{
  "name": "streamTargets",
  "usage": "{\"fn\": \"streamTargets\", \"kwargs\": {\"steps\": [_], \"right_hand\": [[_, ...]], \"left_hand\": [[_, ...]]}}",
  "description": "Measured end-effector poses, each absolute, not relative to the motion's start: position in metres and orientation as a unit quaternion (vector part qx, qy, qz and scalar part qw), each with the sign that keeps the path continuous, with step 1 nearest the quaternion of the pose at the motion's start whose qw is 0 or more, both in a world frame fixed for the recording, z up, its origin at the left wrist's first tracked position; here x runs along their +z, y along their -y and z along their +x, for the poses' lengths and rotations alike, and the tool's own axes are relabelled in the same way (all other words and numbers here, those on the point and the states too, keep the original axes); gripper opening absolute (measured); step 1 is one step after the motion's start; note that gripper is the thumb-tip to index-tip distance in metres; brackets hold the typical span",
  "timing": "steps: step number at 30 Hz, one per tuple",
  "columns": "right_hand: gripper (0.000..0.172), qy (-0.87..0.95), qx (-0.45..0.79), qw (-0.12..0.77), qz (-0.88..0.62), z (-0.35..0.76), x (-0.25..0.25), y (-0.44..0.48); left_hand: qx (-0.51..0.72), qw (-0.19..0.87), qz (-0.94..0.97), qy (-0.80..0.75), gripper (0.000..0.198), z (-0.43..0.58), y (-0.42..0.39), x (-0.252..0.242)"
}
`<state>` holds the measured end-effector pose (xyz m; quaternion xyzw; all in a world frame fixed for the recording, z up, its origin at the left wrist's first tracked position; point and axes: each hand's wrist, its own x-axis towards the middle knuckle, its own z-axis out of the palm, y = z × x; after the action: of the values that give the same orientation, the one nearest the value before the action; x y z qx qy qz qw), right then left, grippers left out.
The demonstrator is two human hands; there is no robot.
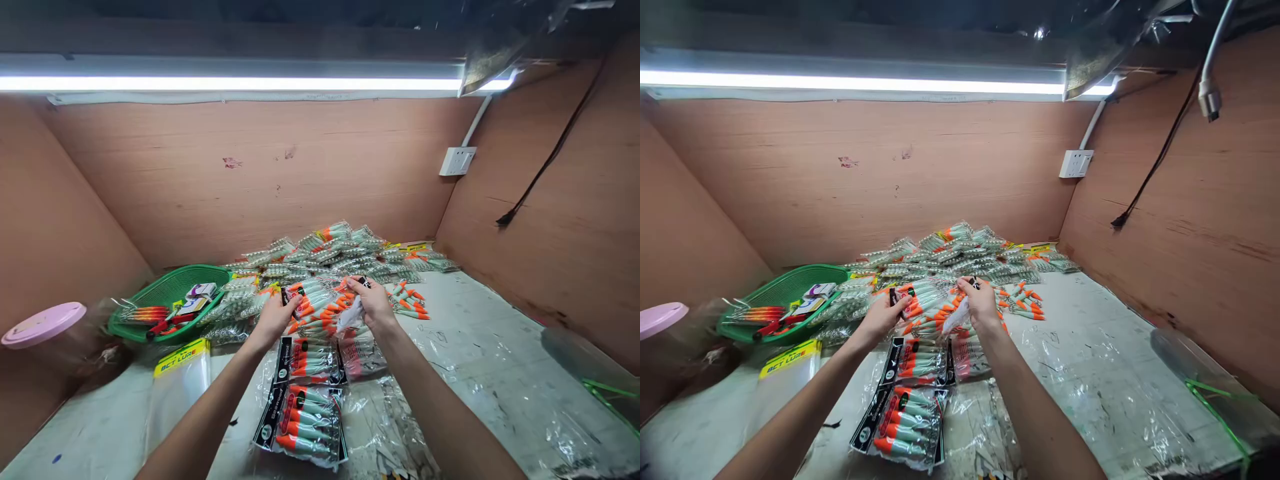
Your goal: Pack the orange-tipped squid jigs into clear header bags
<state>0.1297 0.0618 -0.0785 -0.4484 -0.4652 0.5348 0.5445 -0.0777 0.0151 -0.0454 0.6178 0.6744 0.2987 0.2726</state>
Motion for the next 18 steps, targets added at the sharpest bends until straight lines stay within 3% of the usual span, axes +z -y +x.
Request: {"fn": "streamTargets", "kwargs": {"steps": [4,11,18], "right_hand": [[0.025,0.515,0.492,0.536,-0.453,0.104,-0.086,-0.063],[0.023,0.580,0.434,0.515,-0.458,0.087,-0.082,-0.058],[0.029,0.607,0.423,0.471,-0.480,0.086,-0.070,-0.080]], "left_hand": [[0.219,0.151,0.581,-0.770,0.028,-0.073,-0.044,-0.031],[0.102,0.052,0.614,-0.781,0.030,-0.057,-0.077,-0.017],[0.071,-0.024,0.661,-0.747,0.033,-0.059,-0.072,-0.023]]}}
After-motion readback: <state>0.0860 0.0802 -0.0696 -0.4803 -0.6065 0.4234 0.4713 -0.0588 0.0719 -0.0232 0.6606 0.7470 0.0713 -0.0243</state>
